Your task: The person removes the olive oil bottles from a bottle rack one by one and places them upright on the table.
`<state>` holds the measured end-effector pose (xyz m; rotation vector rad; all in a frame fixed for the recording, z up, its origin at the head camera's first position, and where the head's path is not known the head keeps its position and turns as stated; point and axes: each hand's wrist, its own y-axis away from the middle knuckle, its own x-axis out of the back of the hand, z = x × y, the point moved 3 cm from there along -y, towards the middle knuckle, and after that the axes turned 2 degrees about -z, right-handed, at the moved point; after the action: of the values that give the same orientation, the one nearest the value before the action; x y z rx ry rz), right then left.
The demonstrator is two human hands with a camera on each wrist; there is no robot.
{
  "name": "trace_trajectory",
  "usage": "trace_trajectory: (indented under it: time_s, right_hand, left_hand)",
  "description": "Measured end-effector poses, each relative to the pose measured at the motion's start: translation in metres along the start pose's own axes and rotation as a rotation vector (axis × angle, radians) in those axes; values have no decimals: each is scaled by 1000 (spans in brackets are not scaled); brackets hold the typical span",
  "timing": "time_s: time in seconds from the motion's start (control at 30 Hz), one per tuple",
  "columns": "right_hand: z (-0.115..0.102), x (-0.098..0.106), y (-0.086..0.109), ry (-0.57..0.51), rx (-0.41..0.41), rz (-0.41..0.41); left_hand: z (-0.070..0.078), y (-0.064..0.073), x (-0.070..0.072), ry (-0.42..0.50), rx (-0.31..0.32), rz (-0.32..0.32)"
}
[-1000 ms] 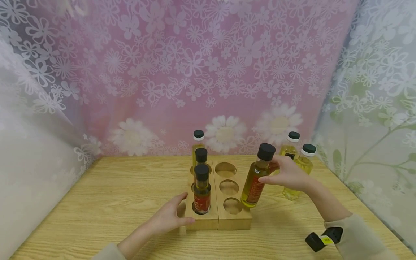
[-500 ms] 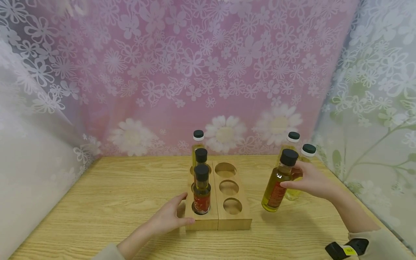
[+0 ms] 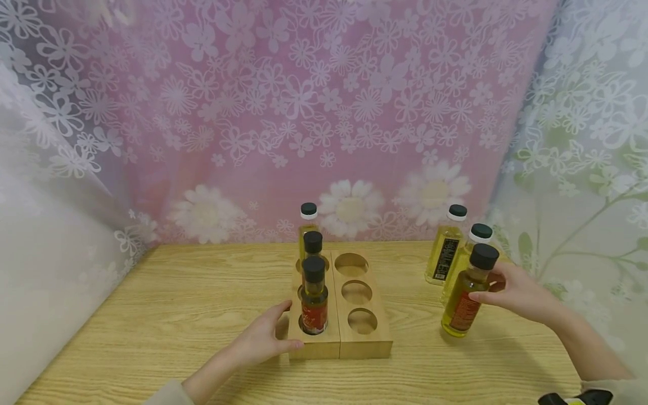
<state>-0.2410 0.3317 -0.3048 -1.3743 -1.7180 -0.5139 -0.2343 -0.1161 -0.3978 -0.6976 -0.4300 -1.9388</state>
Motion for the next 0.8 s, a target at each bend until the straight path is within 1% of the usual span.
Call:
trace_trajectory:
  time_s: [0.07, 0.3, 0.5, 0.6, 0.8]
  right_hand:
    - [5, 2, 4, 19, -25, -6]
    - [22, 7, 13, 6, -41, -14]
    - [33, 12, 16, 54, -89, -18]
    - [37, 14, 18, 76, -98, -15]
    - [43, 14, 19, 87, -103, -16]
  left_hand:
    - [0, 0, 0, 2, 5, 1]
    - [1, 0, 0, 2, 7, 1]
    - [4, 1, 0, -3, 10, 6]
    - [5, 1, 0, -8, 10, 7]
    - [5, 1, 0, -12, 10, 12]
